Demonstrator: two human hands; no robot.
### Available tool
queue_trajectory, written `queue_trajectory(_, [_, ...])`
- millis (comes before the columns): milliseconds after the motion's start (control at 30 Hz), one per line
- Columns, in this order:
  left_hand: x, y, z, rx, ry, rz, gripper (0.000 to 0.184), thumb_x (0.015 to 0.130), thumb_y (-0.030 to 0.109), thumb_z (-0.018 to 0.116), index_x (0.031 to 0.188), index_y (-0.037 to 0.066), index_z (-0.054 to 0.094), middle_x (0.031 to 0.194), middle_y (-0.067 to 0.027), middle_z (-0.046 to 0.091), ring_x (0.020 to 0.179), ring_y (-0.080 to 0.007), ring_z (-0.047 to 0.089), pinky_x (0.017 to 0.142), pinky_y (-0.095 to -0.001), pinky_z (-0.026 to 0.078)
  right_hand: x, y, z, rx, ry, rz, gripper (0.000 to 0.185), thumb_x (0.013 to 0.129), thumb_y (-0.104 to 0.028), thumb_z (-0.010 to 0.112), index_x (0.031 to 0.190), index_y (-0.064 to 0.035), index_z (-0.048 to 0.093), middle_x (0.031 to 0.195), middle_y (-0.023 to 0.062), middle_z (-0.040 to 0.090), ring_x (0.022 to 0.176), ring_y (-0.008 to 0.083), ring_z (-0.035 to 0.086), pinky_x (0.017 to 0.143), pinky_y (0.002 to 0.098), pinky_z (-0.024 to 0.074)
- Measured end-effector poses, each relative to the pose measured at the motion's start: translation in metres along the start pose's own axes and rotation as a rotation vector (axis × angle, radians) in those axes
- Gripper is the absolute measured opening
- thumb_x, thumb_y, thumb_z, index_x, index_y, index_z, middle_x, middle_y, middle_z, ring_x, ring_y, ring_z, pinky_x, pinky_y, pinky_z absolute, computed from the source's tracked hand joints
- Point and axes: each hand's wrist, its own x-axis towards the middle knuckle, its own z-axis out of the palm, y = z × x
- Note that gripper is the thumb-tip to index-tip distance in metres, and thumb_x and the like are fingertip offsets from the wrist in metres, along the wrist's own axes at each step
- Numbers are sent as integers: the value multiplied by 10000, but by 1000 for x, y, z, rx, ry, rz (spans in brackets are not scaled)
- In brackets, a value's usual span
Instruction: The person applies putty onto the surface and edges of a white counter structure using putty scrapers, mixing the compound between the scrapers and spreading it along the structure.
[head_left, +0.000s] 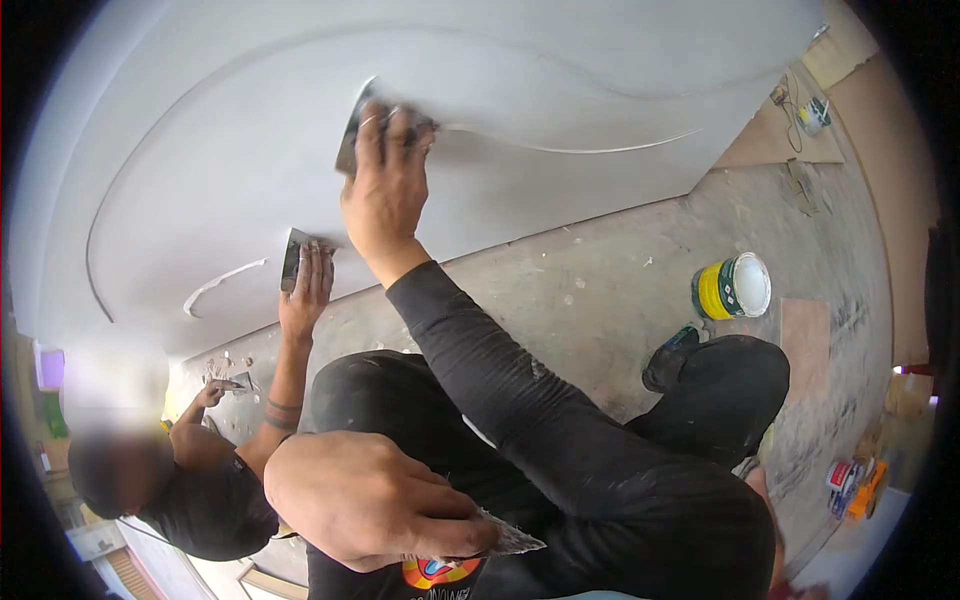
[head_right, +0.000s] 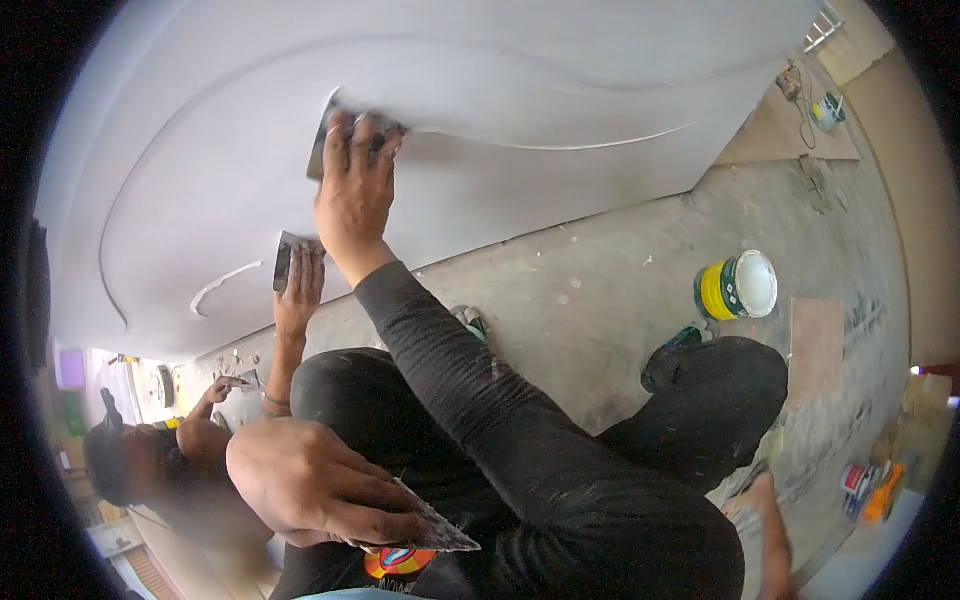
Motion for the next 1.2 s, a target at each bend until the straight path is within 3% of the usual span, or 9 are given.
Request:
queue_trajectory(200, [-60, -31, 28, -59, 0, 100, 303, 914, 134, 631, 1160, -42, 624, 989, -151, 694, 748, -269, 700, 625, -335, 583, -69, 48, 11, -85, -277, -405, 472, 869, -101, 555, 1341, -108, 550, 1355, 193, 464, 1228, 562, 395, 958, 601, 435])
queue_trajectory(267, [-124, -76, 74, 335, 1304, -167, 353, 1015, 274, 498, 1129, -54, 560, 912, -108, 615, 741, -197, 596, 663, -301, 498, -79, 68, 0, -109, -409, -474, 434, 907, -137, 513, 1334, -80, 556, 1355, 205, 471, 1248, 578, 375, 991, 637, 396])
queue_trajectory(300, [-111, -48, 29, 280, 1040, -307, 509, 926, 317, 637, 1249, -61, 532, 1228, -175, 608, 1144, -244, 594, 962, -367, 472, -83, 79, -7, -89, -466, -480, 420, 913, -141, 504, 1323, -70, 566, 1340, 210, 491, 1242, 577, 393, 1009, 622, 391])
queue_trajectory(367, [-49, -31, 8, -527, 1630, 25, 291, 979, 224, 554, 1123, -29, 560, 1001, -131, 652, 813, -197, 674, 731, -332, 565, -86, 96, -29, -69, -508, -416, 450, 880, -89, 527, 1328, -64, 563, 1307, 224, 525, 1236, 540, 433, 1041, 574, 391])
queue_trajectory(567, [-55, -79, -26, -954, 1730, -85, 247, 986, 168, 479, 1128, -15, 567, 1031, -134, 676, 904, -262, 708, 756, -411, 629, -30, 95, -119, 522, -188, -140, 626, 739, 144, 505, 1340, -24, 549, 1309, 255, 563, 1226, 410, 547, 1029, 426, 458])
queue_trajectory(767, [-4, -113, -29, -1045, 1442, -348, 227, 954, 159, 504, 1109, 8, 573, 909, -90, 686, 692, -210, 704, 522, -337, 629, 15, 95, -187, 482, -185, -573, 489, 809, 71, 584, 1284, -46, 604, 1275, 178, 605, 1233, 366, 554, 1027, 468, 463])
queue_trajectory(933, [54, -104, -27, -901, 1307, -329, 283, 995, 157, 477, 1225, 1, 528, 1102, -109, 648, 981, -219, 662, 888, -386, 539, 7, 135, -206, 341, -248, -764, 404, 795, -160, 729, 1193, -121, 674, 1219, 116, 636, 1222, 327, 566, 1024, 464, 472])
queue_trajectory(1167, [86, -115, -39, -833, 1252, -354, 288, 982, 131, 505, 1238, -1, 506, 1107, -107, 646, 978, -221, 665, 879, -401, 549, -4, 217, -217, 230, -146, -527, 400, 852, -66, 674, 1249, -51, 627, 1186, 145, 648, 1155, 348, 606, 990, 420, 499])
queue_trajectory(1200, [90, -114, -40, -853, 1248, -311, 281, 980, 130, 509, 1230, 2, 514, 1105, -107, 648, 981, -221, 665, 879, -399, 549, -15, 235, -210, 303, -166, -265, 379, 886, -65, 645, 1262, -29, 610, 1165, 159, 657, 1116, 332, 629, 963, 390, 509])
